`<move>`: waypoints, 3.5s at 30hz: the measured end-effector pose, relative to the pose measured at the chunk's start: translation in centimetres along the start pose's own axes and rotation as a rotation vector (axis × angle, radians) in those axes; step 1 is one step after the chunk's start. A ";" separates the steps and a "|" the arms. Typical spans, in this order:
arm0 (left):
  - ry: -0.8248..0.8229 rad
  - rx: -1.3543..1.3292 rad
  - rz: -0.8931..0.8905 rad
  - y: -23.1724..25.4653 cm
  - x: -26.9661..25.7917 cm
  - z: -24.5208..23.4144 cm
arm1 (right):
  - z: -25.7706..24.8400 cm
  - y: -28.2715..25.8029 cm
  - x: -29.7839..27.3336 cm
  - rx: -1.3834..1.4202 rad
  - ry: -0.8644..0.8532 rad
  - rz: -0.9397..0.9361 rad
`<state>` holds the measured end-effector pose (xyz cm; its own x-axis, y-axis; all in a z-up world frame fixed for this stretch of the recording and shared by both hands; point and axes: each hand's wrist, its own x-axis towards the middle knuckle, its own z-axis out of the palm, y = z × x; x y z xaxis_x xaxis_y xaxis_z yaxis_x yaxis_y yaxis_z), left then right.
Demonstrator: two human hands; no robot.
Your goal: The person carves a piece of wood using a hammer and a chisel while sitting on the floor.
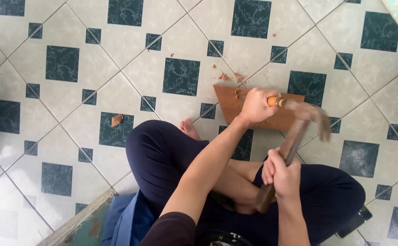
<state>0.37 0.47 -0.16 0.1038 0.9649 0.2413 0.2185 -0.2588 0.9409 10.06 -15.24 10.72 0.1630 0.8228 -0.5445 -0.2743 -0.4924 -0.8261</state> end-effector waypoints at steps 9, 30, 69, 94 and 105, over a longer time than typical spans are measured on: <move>0.025 -0.029 -0.037 0.9 0.3 -0.8 | 0.6 -3.3 -1.6 0.195 0.152 -0.229; 0.025 -0.048 0.008 -0.1 0.1 -0.3 | 1.0 -1.1 -0.9 -0.063 0.000 0.022; -0.669 0.592 0.101 -8.5 -3.5 6.9 | -4.8 6.6 18.5 -0.332 0.361 -0.133; -0.239 0.160 0.157 -4.2 -3.3 2.5 | -5.9 8.0 19.8 -0.374 0.363 -0.073; -0.124 0.022 0.087 -0.9 -1.5 -0.2 | -4.7 7.4 18.9 -0.187 0.299 -0.090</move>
<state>-0.13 -0.75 -1.32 0.2421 0.9261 0.2894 0.2244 -0.3436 0.9119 15.54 -4.66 -6.30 0.4558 0.7597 -0.4637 -0.0722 -0.4877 -0.8700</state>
